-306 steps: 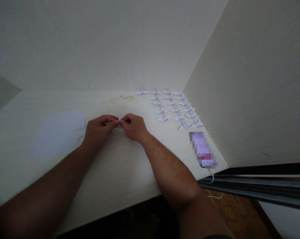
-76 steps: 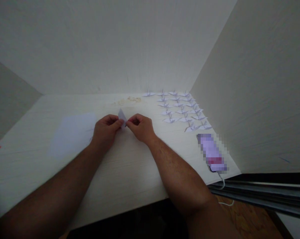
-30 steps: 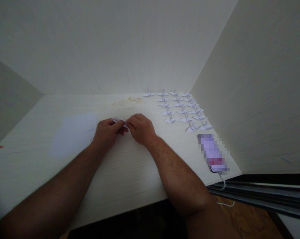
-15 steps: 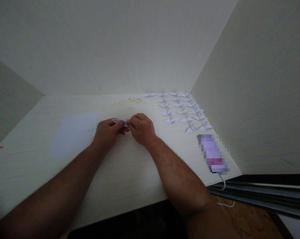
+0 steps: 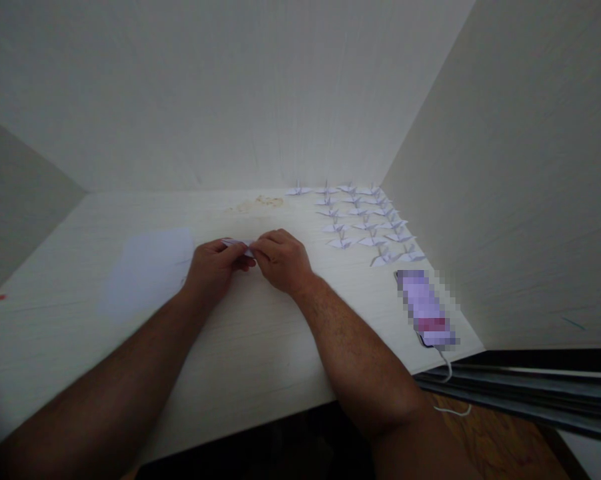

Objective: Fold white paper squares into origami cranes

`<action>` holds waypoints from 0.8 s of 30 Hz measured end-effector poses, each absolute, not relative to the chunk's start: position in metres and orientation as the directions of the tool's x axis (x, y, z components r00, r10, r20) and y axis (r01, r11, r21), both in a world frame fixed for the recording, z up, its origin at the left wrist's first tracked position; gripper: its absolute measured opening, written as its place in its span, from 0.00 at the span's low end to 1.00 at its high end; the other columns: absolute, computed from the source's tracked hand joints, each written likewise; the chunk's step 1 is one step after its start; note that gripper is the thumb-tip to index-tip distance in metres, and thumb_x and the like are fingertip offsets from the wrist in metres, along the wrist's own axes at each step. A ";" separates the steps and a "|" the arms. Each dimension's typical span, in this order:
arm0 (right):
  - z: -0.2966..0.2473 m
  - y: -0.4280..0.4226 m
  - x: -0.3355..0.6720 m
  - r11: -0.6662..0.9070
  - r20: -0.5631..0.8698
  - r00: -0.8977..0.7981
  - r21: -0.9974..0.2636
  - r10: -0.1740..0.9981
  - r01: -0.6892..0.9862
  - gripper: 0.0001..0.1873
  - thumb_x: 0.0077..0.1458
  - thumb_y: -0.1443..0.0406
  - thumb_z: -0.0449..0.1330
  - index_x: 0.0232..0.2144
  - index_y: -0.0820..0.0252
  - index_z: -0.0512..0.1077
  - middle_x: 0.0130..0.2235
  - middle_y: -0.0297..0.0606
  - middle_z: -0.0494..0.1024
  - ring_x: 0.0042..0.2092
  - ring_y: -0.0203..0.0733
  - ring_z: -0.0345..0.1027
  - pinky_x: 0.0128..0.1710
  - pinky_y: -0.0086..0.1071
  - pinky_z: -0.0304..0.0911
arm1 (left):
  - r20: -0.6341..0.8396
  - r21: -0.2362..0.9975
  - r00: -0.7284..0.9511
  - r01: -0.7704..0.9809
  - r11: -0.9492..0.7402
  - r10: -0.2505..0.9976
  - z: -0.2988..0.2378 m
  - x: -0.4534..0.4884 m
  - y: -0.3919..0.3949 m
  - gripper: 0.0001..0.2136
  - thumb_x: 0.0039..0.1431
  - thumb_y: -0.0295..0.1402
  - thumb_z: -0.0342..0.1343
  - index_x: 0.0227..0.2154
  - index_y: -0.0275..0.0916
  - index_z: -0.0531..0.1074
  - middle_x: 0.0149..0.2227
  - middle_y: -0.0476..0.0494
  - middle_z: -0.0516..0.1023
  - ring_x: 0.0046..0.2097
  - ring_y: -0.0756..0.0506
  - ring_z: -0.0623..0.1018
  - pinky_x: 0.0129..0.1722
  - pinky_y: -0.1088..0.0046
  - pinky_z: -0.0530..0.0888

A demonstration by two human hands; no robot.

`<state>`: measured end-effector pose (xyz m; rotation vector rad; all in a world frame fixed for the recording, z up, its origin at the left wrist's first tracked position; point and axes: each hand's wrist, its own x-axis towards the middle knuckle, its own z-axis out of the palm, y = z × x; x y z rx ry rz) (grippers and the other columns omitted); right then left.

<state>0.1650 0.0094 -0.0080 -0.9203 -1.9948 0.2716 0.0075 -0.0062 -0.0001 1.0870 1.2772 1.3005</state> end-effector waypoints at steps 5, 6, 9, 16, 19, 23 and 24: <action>-0.010 0.009 0.164 0.737 0.686 -0.310 -0.503 0.658 0.452 0.09 0.60 0.67 0.58 0.34 0.56 0.79 0.38 0.40 0.81 0.41 0.38 0.72 0.45 0.33 0.68 | -0.025 0.996 -0.112 -0.089 0.015 0.993 -0.001 0.006 -0.005 0.08 0.48 0.35 0.62 0.22 0.36 0.76 0.22 0.44 0.78 0.24 0.49 0.77 0.24 0.74 0.73; -0.010 0.009 0.163 0.740 0.695 -0.297 -0.510 0.655 0.439 0.09 0.59 0.67 0.58 0.34 0.56 0.79 0.37 0.40 0.80 0.41 0.38 0.72 0.44 0.33 0.69 | -0.023 0.996 -0.110 -0.085 0.014 0.994 -0.001 0.005 -0.005 0.08 0.48 0.36 0.63 0.23 0.36 0.76 0.22 0.44 0.78 0.24 0.49 0.76 0.25 0.74 0.73; -0.010 0.009 0.160 0.693 0.671 -0.221 -0.600 0.708 0.400 0.06 0.57 0.66 0.60 0.31 0.58 0.78 0.34 0.38 0.80 0.36 0.36 0.72 0.39 0.31 0.69 | -0.026 0.999 -0.113 -0.050 0.020 0.993 0.001 0.006 -0.006 0.08 0.47 0.36 0.64 0.23 0.35 0.76 0.21 0.45 0.77 0.23 0.49 0.75 0.24 0.74 0.72; -0.007 0.007 0.155 0.366 0.365 -0.051 -0.898 0.930 0.246 0.06 0.50 0.61 0.66 0.27 0.58 0.76 0.28 0.32 0.79 0.29 0.34 0.71 0.32 0.29 0.68 | -0.012 0.996 -0.090 -0.088 0.004 0.996 -0.001 0.005 -0.006 0.08 0.47 0.35 0.64 0.23 0.35 0.76 0.20 0.46 0.76 0.22 0.50 0.74 0.23 0.75 0.70; -0.005 0.006 0.155 0.321 0.315 -0.065 -0.923 0.947 0.214 0.06 0.49 0.61 0.66 0.26 0.59 0.75 0.27 0.32 0.78 0.29 0.34 0.71 0.31 0.30 0.67 | -0.003 0.996 -0.094 -0.089 -0.006 0.996 -0.003 0.004 -0.006 0.08 0.48 0.36 0.63 0.22 0.35 0.75 0.20 0.46 0.76 0.22 0.50 0.74 0.23 0.75 0.70; -0.003 0.004 0.154 0.304 0.297 -0.066 -0.924 0.953 0.231 0.06 0.50 0.62 0.65 0.26 0.59 0.74 0.27 0.32 0.78 0.29 0.34 0.71 0.32 0.30 0.67 | -0.011 0.995 -0.097 -0.099 0.002 0.995 -0.005 0.003 -0.005 0.09 0.48 0.36 0.64 0.22 0.36 0.74 0.20 0.46 0.76 0.22 0.50 0.74 0.24 0.74 0.71; -0.003 0.004 0.154 0.311 0.303 -0.069 -0.922 0.950 0.231 0.06 0.50 0.62 0.65 0.26 0.59 0.74 0.28 0.32 0.78 0.30 0.34 0.71 0.32 0.30 0.67 | -0.018 0.994 -0.098 -0.110 0.007 0.995 -0.005 0.003 -0.004 0.08 0.48 0.35 0.64 0.22 0.36 0.74 0.20 0.46 0.76 0.22 0.50 0.74 0.24 0.74 0.71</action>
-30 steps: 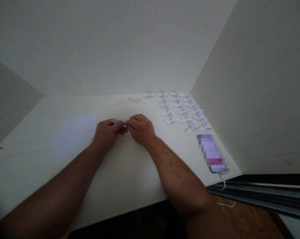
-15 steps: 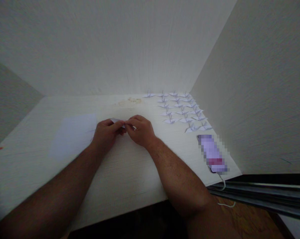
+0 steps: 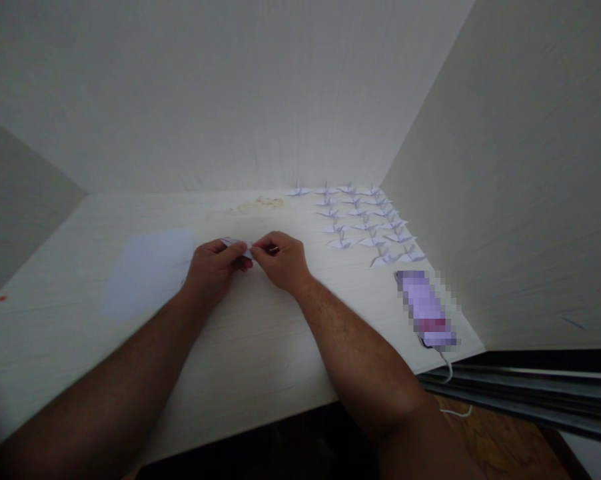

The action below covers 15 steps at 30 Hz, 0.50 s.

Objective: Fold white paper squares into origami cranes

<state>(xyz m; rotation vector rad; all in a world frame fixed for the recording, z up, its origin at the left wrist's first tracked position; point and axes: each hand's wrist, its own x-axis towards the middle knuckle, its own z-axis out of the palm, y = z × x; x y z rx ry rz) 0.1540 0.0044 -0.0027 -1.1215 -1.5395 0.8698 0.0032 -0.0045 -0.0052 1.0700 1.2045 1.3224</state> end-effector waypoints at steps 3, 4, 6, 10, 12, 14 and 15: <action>-0.003 0.005 0.154 0.336 0.327 -0.076 -0.915 0.942 0.223 0.05 0.49 0.64 0.64 0.25 0.58 0.74 0.28 0.32 0.78 0.30 0.33 0.71 0.33 0.30 0.68 | -0.025 0.989 -0.103 -0.149 0.010 0.994 -0.004 0.004 -0.005 0.07 0.46 0.34 0.64 0.21 0.35 0.74 0.20 0.47 0.75 0.22 0.50 0.75 0.23 0.75 0.70; -0.003 0.005 0.154 0.343 0.334 -0.079 -0.913 0.939 0.222 0.04 0.49 0.64 0.64 0.25 0.58 0.74 0.28 0.32 0.78 0.30 0.33 0.71 0.33 0.30 0.68 | -0.022 0.988 -0.101 -0.157 0.006 0.995 -0.004 0.004 -0.005 0.07 0.46 0.33 0.64 0.21 0.35 0.75 0.20 0.47 0.75 0.22 0.50 0.75 0.23 0.75 0.70; -0.004 0.006 0.155 0.359 0.348 -0.088 -0.906 0.933 0.224 0.04 0.49 0.65 0.64 0.26 0.58 0.74 0.28 0.32 0.78 0.30 0.33 0.71 0.33 0.30 0.68 | -0.015 0.987 -0.096 -0.159 0.000 0.995 -0.003 0.004 -0.005 0.07 0.46 0.34 0.64 0.22 0.35 0.75 0.20 0.47 0.76 0.22 0.50 0.75 0.22 0.75 0.70; -0.006 0.007 0.156 0.380 0.365 -0.107 -0.892 0.925 0.245 0.04 0.50 0.64 0.63 0.26 0.57 0.74 0.29 0.32 0.77 0.31 0.34 0.70 0.33 0.30 0.68 | -0.007 0.992 -0.104 -0.125 -0.006 0.995 -0.002 0.005 -0.005 0.06 0.46 0.33 0.62 0.21 0.36 0.74 0.19 0.47 0.74 0.21 0.49 0.74 0.22 0.75 0.70; -0.007 0.007 0.156 0.368 0.351 -0.112 -0.896 0.930 0.249 0.04 0.50 0.64 0.63 0.26 0.58 0.74 0.29 0.32 0.77 0.30 0.33 0.70 0.33 0.30 0.68 | -0.006 0.996 -0.118 -0.084 -0.004 0.993 -0.001 0.006 -0.006 0.06 0.47 0.33 0.62 0.21 0.36 0.74 0.19 0.48 0.74 0.21 0.49 0.74 0.22 0.75 0.70; -0.007 0.008 0.156 0.328 0.312 -0.106 -0.919 0.944 0.218 0.04 0.49 0.64 0.63 0.26 0.58 0.73 0.28 0.32 0.77 0.30 0.33 0.69 0.33 0.30 0.68 | 0.002 1.000 -0.128 -0.017 -0.005 0.992 0.001 0.007 -0.007 0.07 0.48 0.34 0.61 0.22 0.36 0.74 0.19 0.48 0.75 0.21 0.50 0.74 0.22 0.75 0.70; -0.006 0.008 0.155 0.297 0.283 -0.099 -0.935 0.954 0.192 0.04 0.49 0.63 0.64 0.27 0.58 0.73 0.28 0.31 0.76 0.29 0.33 0.69 0.33 0.30 0.68 | 0.011 1.000 -0.130 0.015 -0.009 0.992 0.002 0.007 -0.007 0.07 0.49 0.34 0.61 0.22 0.36 0.74 0.19 0.48 0.75 0.21 0.50 0.73 0.22 0.76 0.70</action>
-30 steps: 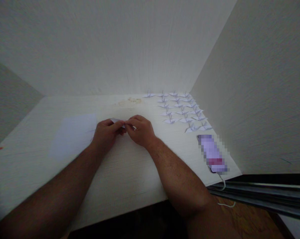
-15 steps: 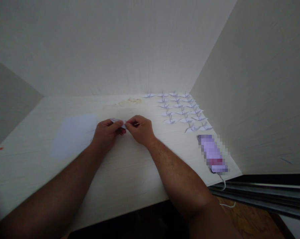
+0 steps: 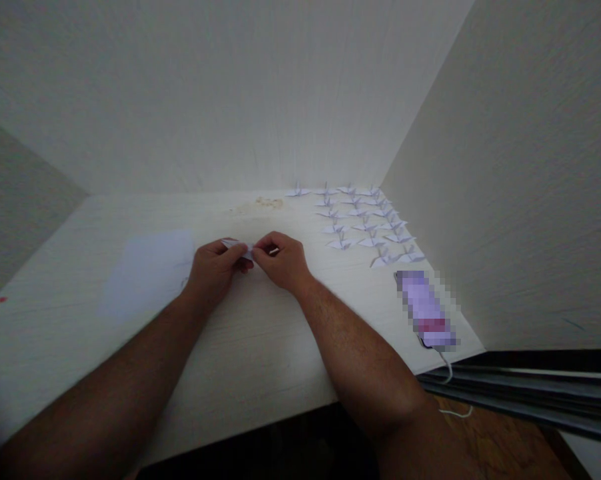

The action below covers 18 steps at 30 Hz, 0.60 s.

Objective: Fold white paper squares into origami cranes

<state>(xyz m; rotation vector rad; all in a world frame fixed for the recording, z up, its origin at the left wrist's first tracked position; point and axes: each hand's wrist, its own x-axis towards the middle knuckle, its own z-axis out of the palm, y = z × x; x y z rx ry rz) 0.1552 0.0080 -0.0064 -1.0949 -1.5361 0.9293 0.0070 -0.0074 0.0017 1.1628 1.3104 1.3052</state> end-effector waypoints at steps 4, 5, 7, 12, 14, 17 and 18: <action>-0.007 0.011 0.154 0.130 0.121 -0.122 -0.989 0.985 0.069 0.12 0.46 0.58 0.67 0.30 0.59 0.72 0.28 0.31 0.76 0.29 0.34 0.69 0.31 0.31 0.69 | 0.054 0.995 -0.121 0.089 -0.043 0.991 0.005 0.008 -0.010 0.06 0.51 0.34 0.60 0.23 0.36 0.75 0.19 0.49 0.75 0.22 0.51 0.73 0.23 0.77 0.69; -0.007 0.011 0.154 0.094 0.085 -0.146 -0.994 0.986 0.054 0.13 0.46 0.57 0.67 0.30 0.59 0.72 0.27 0.31 0.75 0.28 0.33 0.69 0.30 0.31 0.70 | 0.059 0.994 -0.121 0.102 -0.047 0.991 0.005 0.008 -0.010 0.06 0.51 0.34 0.60 0.24 0.36 0.75 0.20 0.49 0.75 0.22 0.51 0.73 0.23 0.77 0.69; -0.008 0.012 0.155 0.053 0.043 -0.180 -0.997 0.983 0.048 0.13 0.47 0.57 0.67 0.27 0.59 0.71 0.26 0.31 0.74 0.27 0.33 0.68 0.29 0.31 0.70 | 0.067 0.992 -0.124 0.116 -0.053 0.990 0.006 0.008 -0.010 0.07 0.51 0.35 0.61 0.25 0.36 0.75 0.20 0.49 0.75 0.22 0.51 0.72 0.23 0.77 0.69; -0.010 0.014 0.156 0.069 0.056 -0.193 -0.996 0.980 0.060 0.13 0.47 0.57 0.67 0.26 0.60 0.71 0.24 0.30 0.74 0.26 0.32 0.67 0.29 0.30 0.69 | 0.066 0.996 -0.110 0.059 -0.060 0.992 0.003 0.007 -0.009 0.07 0.50 0.36 0.62 0.27 0.36 0.75 0.20 0.50 0.74 0.21 0.52 0.71 0.22 0.77 0.68; -0.011 0.014 0.156 0.084 0.069 -0.203 -0.994 0.977 0.063 0.15 0.47 0.56 0.67 0.26 0.60 0.70 0.24 0.30 0.73 0.25 0.31 0.67 0.29 0.29 0.69 | 0.067 0.997 -0.098 0.041 -0.063 0.993 0.002 0.007 -0.009 0.07 0.49 0.35 0.63 0.27 0.37 0.75 0.20 0.50 0.74 0.21 0.52 0.70 0.21 0.77 0.67; -0.013 0.015 0.157 0.098 0.084 -0.219 -0.994 0.972 0.056 0.16 0.47 0.54 0.68 0.26 0.60 0.70 0.24 0.30 0.73 0.25 0.31 0.66 0.29 0.29 0.68 | 0.071 0.997 -0.097 0.025 -0.069 0.993 0.001 0.007 -0.009 0.07 0.49 0.36 0.64 0.25 0.37 0.74 0.19 0.51 0.72 0.20 0.53 0.67 0.20 0.77 0.64; -0.013 0.015 0.157 0.097 0.083 -0.222 -0.994 0.972 0.053 0.16 0.47 0.54 0.68 0.26 0.60 0.70 0.24 0.30 0.73 0.25 0.31 0.66 0.29 0.29 0.68 | 0.071 0.997 -0.096 0.024 -0.069 0.993 0.001 0.006 -0.009 0.07 0.49 0.36 0.63 0.25 0.37 0.74 0.18 0.52 0.71 0.20 0.53 0.66 0.20 0.77 0.63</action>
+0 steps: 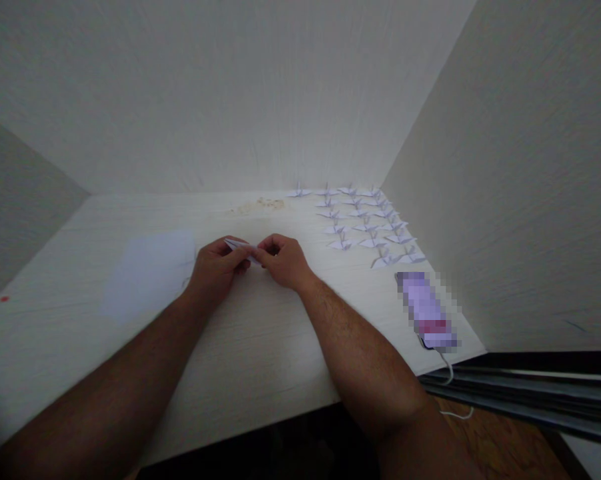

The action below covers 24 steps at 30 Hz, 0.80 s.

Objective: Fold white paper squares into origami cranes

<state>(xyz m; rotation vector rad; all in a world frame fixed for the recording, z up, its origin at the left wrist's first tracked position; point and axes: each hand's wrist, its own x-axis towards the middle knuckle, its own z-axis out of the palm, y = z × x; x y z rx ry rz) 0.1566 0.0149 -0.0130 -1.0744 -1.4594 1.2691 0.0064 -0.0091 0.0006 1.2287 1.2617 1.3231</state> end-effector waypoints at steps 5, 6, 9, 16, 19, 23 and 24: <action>-0.013 0.015 0.156 0.064 0.049 -0.223 -0.996 0.974 0.060 0.16 0.47 0.55 0.68 0.26 0.60 0.69 0.24 0.30 0.73 0.26 0.31 0.67 0.28 0.29 0.69 | 0.064 0.996 -0.108 0.071 -0.057 0.992 -0.002 0.005 -0.008 0.08 0.49 0.36 0.63 0.24 0.37 0.75 0.18 0.51 0.70 0.20 0.53 0.65 0.20 0.77 0.61; -0.013 0.015 0.156 0.061 0.046 -0.225 -0.996 0.973 0.063 0.16 0.47 0.55 0.68 0.26 0.60 0.69 0.24 0.29 0.73 0.26 0.31 0.67 0.28 0.29 0.69 | 0.064 0.995 -0.111 0.077 -0.056 0.992 -0.002 0.004 -0.008 0.08 0.49 0.36 0.63 0.24 0.37 0.75 0.18 0.51 0.70 0.20 0.53 0.66 0.20 0.77 0.61; -0.012 0.015 0.156 0.065 0.047 -0.232 -0.995 0.972 0.069 0.15 0.48 0.55 0.67 0.27 0.60 0.69 0.25 0.29 0.73 0.26 0.31 0.67 0.28 0.29 0.69 | 0.070 0.994 -0.118 0.096 -0.059 0.991 -0.001 0.004 -0.009 0.08 0.50 0.37 0.63 0.23 0.37 0.75 0.18 0.51 0.71 0.20 0.53 0.66 0.21 0.77 0.62; -0.007 0.013 0.156 0.171 0.130 -0.224 -0.969 0.966 0.175 0.13 0.49 0.58 0.65 0.24 0.60 0.69 0.23 0.29 0.70 0.26 0.31 0.61 0.26 0.27 0.59 | 0.086 0.974 -0.138 0.220 -0.054 0.987 0.006 0.005 -0.012 0.09 0.50 0.37 0.62 0.21 0.37 0.74 0.18 0.51 0.70 0.21 0.53 0.65 0.21 0.77 0.61; -0.007 0.013 0.155 0.184 0.142 -0.214 -0.964 0.966 0.191 0.14 0.49 0.56 0.65 0.24 0.60 0.68 0.23 0.29 0.69 0.25 0.31 0.60 0.25 0.27 0.56 | 0.087 0.970 -0.161 0.238 -0.047 0.983 0.007 0.006 -0.012 0.09 0.50 0.37 0.62 0.21 0.37 0.74 0.18 0.51 0.71 0.21 0.53 0.66 0.21 0.77 0.62; -0.010 0.013 0.154 0.129 0.099 -0.179 -0.978 0.979 0.164 0.20 0.48 0.50 0.65 0.24 0.59 0.68 0.23 0.29 0.70 0.25 0.32 0.61 0.25 0.27 0.58 | 0.081 0.976 -0.142 0.211 -0.050 0.987 0.007 0.006 -0.012 0.08 0.49 0.36 0.64 0.23 0.37 0.74 0.19 0.52 0.71 0.21 0.53 0.66 0.22 0.77 0.62; -0.011 0.013 0.154 0.126 0.098 -0.173 -0.980 0.980 0.157 0.20 0.47 0.50 0.66 0.24 0.59 0.67 0.23 0.29 0.70 0.25 0.32 0.62 0.25 0.28 0.58 | 0.081 0.979 -0.135 0.197 -0.054 0.987 0.007 0.007 -0.012 0.08 0.48 0.36 0.64 0.23 0.38 0.73 0.19 0.53 0.71 0.21 0.53 0.65 0.21 0.77 0.62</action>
